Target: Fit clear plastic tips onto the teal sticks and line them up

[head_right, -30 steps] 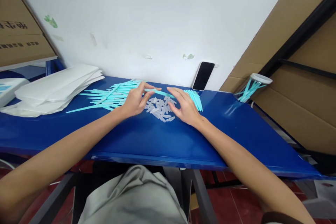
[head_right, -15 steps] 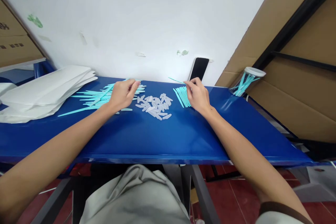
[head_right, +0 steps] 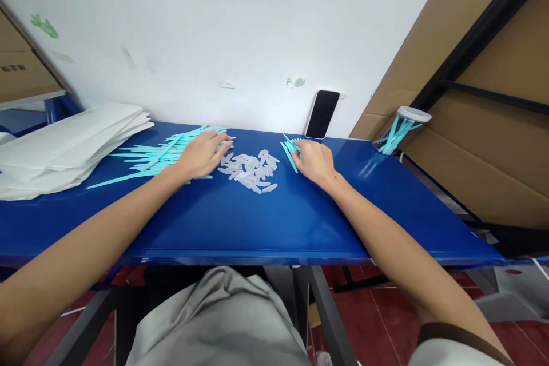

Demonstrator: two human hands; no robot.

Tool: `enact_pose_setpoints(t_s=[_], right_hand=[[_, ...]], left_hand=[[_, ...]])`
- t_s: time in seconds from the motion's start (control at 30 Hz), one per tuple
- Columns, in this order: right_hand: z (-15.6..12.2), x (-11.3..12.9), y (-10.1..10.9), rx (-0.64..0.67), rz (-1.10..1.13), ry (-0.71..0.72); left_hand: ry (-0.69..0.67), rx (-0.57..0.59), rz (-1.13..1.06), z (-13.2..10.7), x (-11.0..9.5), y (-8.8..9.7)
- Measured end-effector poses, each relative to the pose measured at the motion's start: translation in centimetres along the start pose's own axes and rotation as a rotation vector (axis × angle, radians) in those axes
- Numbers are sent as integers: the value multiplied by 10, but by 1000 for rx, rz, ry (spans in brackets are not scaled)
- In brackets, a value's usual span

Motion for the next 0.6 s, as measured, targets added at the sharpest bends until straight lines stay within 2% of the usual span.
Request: enact_pose_setpoints(t_s=[0.13,0.23,0.37,0.6], right_hand=[[-1,7,-9,79,-13,20],[0,12,-12,95,-52,29],[1,14,-17,125,-82,31],[2,11,-21,135,-102,21]], left_hand=[[126,18,127,1,32,5],[161,51,167,0,43,7],[120,87,186,1,40,6],[-75,137,128,2,18,-2]])
Point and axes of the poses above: each hand's wrist, its own z-axis towards the middle knuckle, its own y-axis out of the back of the hand, x = y × z, the point moved 8 cm from there along z, towards the middle knuckle, and after that the axes turned 5 degrees about -z, right-handed, at the moved point
